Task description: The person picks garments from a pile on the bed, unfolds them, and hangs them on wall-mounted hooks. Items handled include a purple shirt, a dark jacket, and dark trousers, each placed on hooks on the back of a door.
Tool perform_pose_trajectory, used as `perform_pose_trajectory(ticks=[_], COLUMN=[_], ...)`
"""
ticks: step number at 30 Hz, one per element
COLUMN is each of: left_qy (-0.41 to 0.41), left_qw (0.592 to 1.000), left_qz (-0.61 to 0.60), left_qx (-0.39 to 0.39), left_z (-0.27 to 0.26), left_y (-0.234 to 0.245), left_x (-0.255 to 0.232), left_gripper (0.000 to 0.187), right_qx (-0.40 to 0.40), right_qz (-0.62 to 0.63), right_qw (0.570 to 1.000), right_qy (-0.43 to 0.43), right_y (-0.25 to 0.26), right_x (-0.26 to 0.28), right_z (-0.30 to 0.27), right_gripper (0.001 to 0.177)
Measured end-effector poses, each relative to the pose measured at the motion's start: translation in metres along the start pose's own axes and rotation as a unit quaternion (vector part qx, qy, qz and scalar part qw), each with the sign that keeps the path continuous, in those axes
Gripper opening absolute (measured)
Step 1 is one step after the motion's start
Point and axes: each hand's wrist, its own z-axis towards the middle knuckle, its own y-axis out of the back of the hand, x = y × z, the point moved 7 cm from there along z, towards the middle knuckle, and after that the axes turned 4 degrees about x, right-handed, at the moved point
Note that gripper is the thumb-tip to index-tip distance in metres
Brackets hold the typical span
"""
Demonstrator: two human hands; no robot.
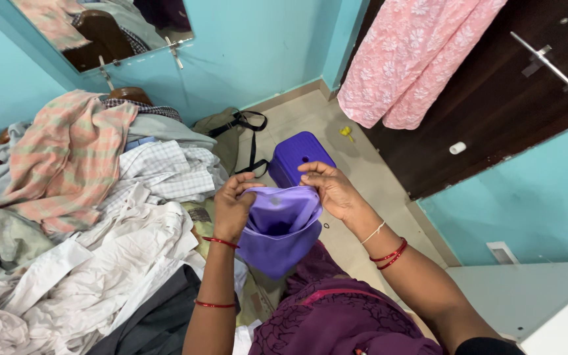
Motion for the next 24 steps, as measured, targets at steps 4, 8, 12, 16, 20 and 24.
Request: perform_pose_trajectory(ticks=[4, 8, 12, 16, 20, 24], left_qy=[-0.010, -0.005, -0.015, 0.000, -0.004, 0.009], left_qw=[0.997, 0.995, 0.996, 0.998, 0.997, 0.996], left_qz=[0.056, 0.073, 0.035, -0.005, -0.041, -0.040], left_qx=[-0.047, -0.071, -0.076, -0.069, -0.072, -0.082], left_z=[0.013, 0.030, 0.050, 0.073, 0.095, 0.114], left_y=[0.007, 0.008, 0.005, -0.001, -0.009, -0.016], left_x=[0.002, 0.006, 0.003, 0.002, 0.003, 0.006], left_gripper=[0.027, 0.016, 0.014, 0.012, 0.011, 0.011], right_qx=[0.001, -0.001, -0.008, 0.007, 0.014, 0.017], right_qz=[0.021, 0.039, 0.045, 0.035, 0.033, 0.028], right_qw=[1.000, 0.999, 0.999, 0.999, 0.999, 0.999], right_qy=[-0.006, -0.015, -0.014, -0.015, -0.021, -0.010], right_y=[0.007, 0.014, 0.018, 0.021, 0.029, 0.039], right_x=[0.000, 0.006, 0.016, 0.027, 0.038, 0.049], right_z=[0.019, 0.037, 0.057, 0.073, 0.087, 0.102], right_gripper=[0.021, 0.019, 0.019, 0.019, 0.021, 0.020])
